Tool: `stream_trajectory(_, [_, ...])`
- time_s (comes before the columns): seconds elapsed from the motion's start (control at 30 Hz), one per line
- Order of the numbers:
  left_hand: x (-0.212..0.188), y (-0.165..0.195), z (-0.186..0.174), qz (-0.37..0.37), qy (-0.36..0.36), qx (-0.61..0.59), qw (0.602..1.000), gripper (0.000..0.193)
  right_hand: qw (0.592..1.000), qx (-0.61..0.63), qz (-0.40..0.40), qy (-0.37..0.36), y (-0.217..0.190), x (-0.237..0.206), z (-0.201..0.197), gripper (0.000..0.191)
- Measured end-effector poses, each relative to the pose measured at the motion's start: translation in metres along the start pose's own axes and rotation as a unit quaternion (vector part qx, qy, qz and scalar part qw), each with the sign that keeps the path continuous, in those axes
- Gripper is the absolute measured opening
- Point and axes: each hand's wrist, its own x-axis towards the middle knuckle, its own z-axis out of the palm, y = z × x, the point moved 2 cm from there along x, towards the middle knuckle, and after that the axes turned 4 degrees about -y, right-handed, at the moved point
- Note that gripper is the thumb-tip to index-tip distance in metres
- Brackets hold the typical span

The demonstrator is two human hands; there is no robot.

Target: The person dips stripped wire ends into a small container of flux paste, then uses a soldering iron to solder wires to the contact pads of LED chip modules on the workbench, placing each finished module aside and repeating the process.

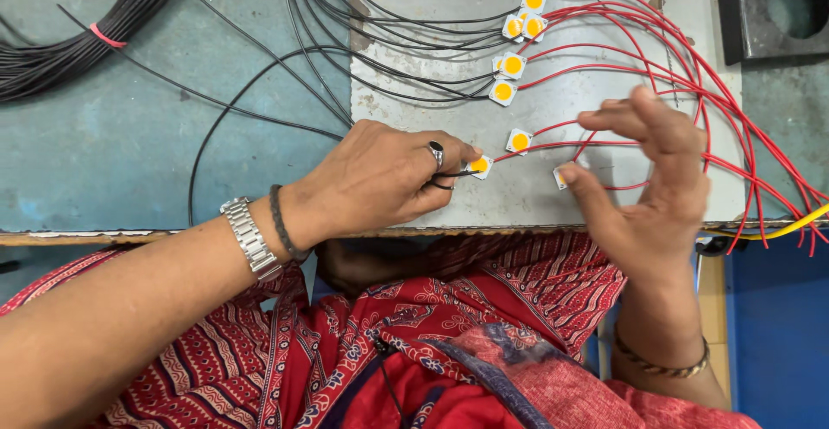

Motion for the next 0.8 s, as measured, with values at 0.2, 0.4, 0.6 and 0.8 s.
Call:
stream_trajectory(0.2, [0.0,-0.002,0.001,-0.004,-0.004,-0.001,1.0,0.028,0.988,0.12,0.034,0.095,0.026,-0.01,-0.032,0.07])
stream_trajectory(0.4, [0.001,-0.006,-0.002,0.022,0.003,0.007,1.0,0.03,0.856,0.451,0.168,0.192,0.076,-0.029,-0.078,0.049])
stream_trajectory(0.6, [-0.001,-0.006,-0.006,0.005,-0.02,0.001,1.0,0.019,0.628,0.697,0.225,0.262,0.138,-0.017,-0.116,0.036])
stream_trajectory(0.8, [-0.002,-0.003,-0.009,0.02,0.0,0.002,1.0,0.027,0.679,0.604,0.223,0.353,0.157,0.029,-0.139,0.037])
